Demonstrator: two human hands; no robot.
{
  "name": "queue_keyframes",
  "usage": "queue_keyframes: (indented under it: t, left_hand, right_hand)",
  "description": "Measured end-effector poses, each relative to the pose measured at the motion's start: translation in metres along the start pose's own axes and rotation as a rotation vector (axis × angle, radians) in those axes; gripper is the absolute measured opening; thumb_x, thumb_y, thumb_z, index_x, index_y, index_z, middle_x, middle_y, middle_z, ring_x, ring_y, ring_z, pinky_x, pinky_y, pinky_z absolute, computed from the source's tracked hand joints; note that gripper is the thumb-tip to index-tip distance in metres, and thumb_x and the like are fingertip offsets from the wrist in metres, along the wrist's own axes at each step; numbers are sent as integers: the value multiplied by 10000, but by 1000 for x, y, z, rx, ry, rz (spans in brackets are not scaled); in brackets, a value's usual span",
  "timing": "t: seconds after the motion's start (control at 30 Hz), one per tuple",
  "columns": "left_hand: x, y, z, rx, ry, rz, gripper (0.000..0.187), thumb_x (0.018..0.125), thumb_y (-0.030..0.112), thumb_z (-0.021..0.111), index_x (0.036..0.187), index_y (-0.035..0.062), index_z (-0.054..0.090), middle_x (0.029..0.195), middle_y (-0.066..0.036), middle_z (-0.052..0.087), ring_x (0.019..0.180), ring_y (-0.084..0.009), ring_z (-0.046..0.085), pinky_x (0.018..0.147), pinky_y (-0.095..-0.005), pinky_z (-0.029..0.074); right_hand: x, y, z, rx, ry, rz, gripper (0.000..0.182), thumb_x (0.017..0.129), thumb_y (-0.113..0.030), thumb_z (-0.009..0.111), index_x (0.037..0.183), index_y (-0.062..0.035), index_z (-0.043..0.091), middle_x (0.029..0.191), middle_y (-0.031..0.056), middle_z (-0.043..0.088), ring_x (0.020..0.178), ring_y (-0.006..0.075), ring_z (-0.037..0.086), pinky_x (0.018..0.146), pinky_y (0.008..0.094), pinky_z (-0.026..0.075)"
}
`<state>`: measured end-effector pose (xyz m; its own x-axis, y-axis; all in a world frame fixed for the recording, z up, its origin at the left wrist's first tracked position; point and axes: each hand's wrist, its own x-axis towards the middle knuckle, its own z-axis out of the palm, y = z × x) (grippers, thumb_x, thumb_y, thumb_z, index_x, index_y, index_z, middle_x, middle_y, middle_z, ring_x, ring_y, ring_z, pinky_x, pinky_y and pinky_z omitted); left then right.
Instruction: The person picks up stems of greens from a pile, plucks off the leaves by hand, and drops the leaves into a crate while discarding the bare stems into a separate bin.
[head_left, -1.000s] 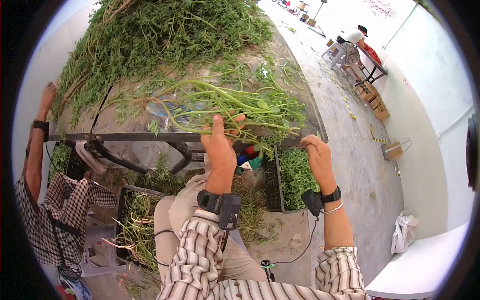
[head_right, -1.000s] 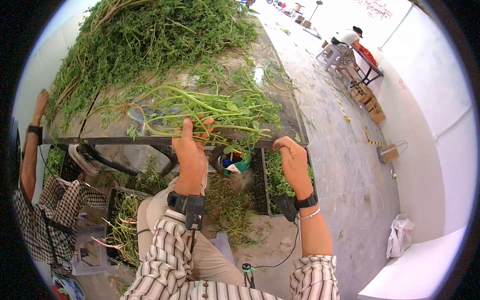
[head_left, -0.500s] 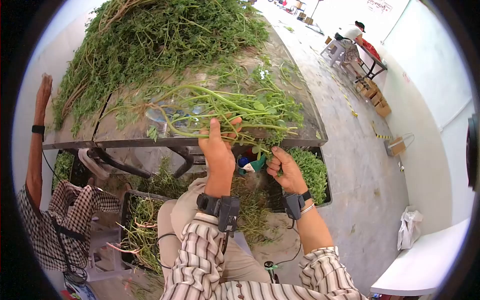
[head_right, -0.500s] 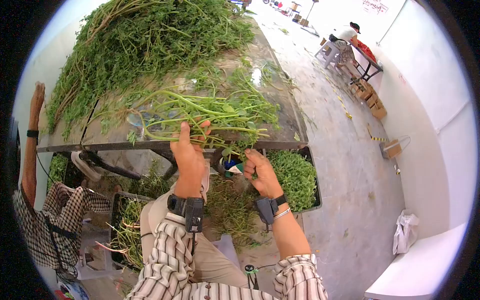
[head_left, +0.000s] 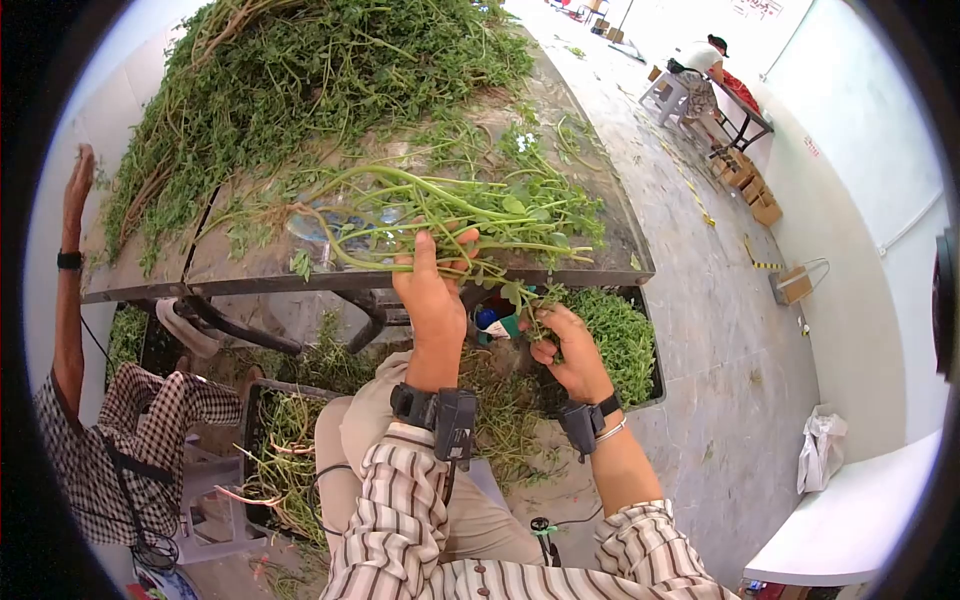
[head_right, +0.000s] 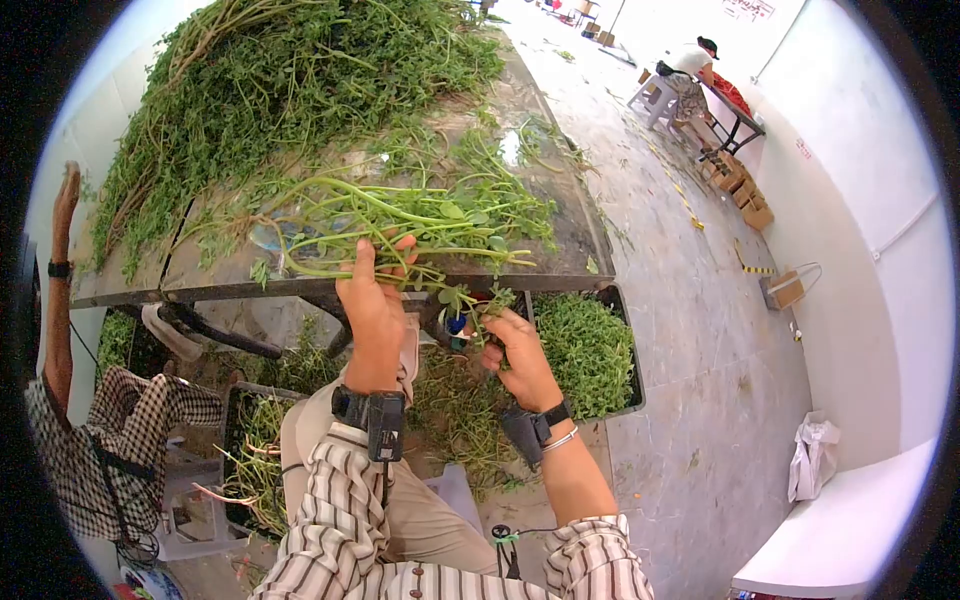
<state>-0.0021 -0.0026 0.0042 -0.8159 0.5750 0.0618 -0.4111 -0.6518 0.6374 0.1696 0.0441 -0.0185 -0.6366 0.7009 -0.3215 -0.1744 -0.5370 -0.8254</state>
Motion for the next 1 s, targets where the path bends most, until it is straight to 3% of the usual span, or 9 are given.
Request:
queue_keyframes:
  t: [0.13, 0.23, 0.4, 0.47, 0.53, 0.63, 0.8, 0.87, 1.0]
  left_hand:
    - [1, -3, -4, -14, 33, -12, 284, 936, 188, 431, 1033, -50, 551, 880, -162, 644, 691, -183, 610, 575, -275, 497]
    - [2, 0, -5, 4, -27, -31, 271, 939, 149, 396, 1079, -69, 476, 966, -182, 595, 821, -265, 637, 672, -379, 580]
    - [0, -1, 1, -48, 29, -8, 275, 937, 180, 429, 1033, -51, 543, 885, -148, 635, 682, -175, 601, 548, -266, 479]
    - [1, 0, -2, -36, 16, -23, 272, 937, 180, 430, 1031, -50, 539, 887, -148, 633, 680, -174, 601, 545, -265, 477]
    - [1, 0, -2, -30, 9, -38, 269, 936, 181, 432, 1028, -50, 535, 888, -148, 631, 678, -173, 601, 542, -263, 475]
    - [0, 0, 2, -81, 23, -35, 270, 942, 190, 418, 1029, -44, 520, 890, -163, 630, 670, -181, 599, 583, -290, 499]
    - [-1, 0, 1, -78, 20, -29, 280, 944, 191, 411, 1049, -48, 510, 897, -175, 627, 662, -182, 596, 598, -292, 524]
    - [-1, 1, 0, -56, 4, -35, 285, 943, 191, 411, 1056, -52, 509, 902, -179, 625, 659, -182, 595, 599, -297, 537]
    - [1, 1, -3, -15, -44, -39, 293, 947, 180, 389, 1041, -66, 516, 910, -177, 620, 738, -219, 626, 628, -339, 572]
  right_hand:
    - [5, 5, -4, 66, 33, -62, 118, 882, -130, 480, 963, -55, 520, 800, 12, 495, 531, 76, 348, 451, 227, 299]
    - [4, 9, -13, 110, 92, -104, 126, 883, -124, 481, 968, -54, 543, 770, 4, 494, 522, 74, 370, 443, 232, 292]
    - [-11, 16, -52, -126, 198, -118, 112, 856, -111, 496, 922, -35, 544, 711, 23, 514, 497, 72, 378, 422, 220, 299]
    - [-18, 15, -83, -475, 397, -177, 142, 845, -133, 519, 909, -23, 580, 709, 29, 544, 504, 66, 420, 422, 210, 322]
    - [-19, 6, -129, -941, 533, -348, 214, 802, -134, 563, 938, 27, 598, 803, 82, 607, 602, 181, 541, 560, 281, 434]
    - [-22, -14, -184, -1739, 649, -716, 260, 782, -125, 555, 998, 14, 596, 925, 192, 617, 857, 354, 569, 785, 390, 442]
    - [-25, -29, -140, -1456, 563, -663, 257, 775, -115, 561, 994, 12, 606, 936, 172, 623, 881, 292, 588, 786, 359, 447]
    - [-21, -23, -94, -1106, 228, -468, 242, 794, -110, 554, 992, 19, 608, 900, 140, 625, 786, 211, 606, 700, 309, 472]
    - [-7, -15, -13, -865, 67, -424, 264, 833, -85, 508, 1068, 15, 572, 892, 81, 616, 687, 126, 593, 595, 248, 479]
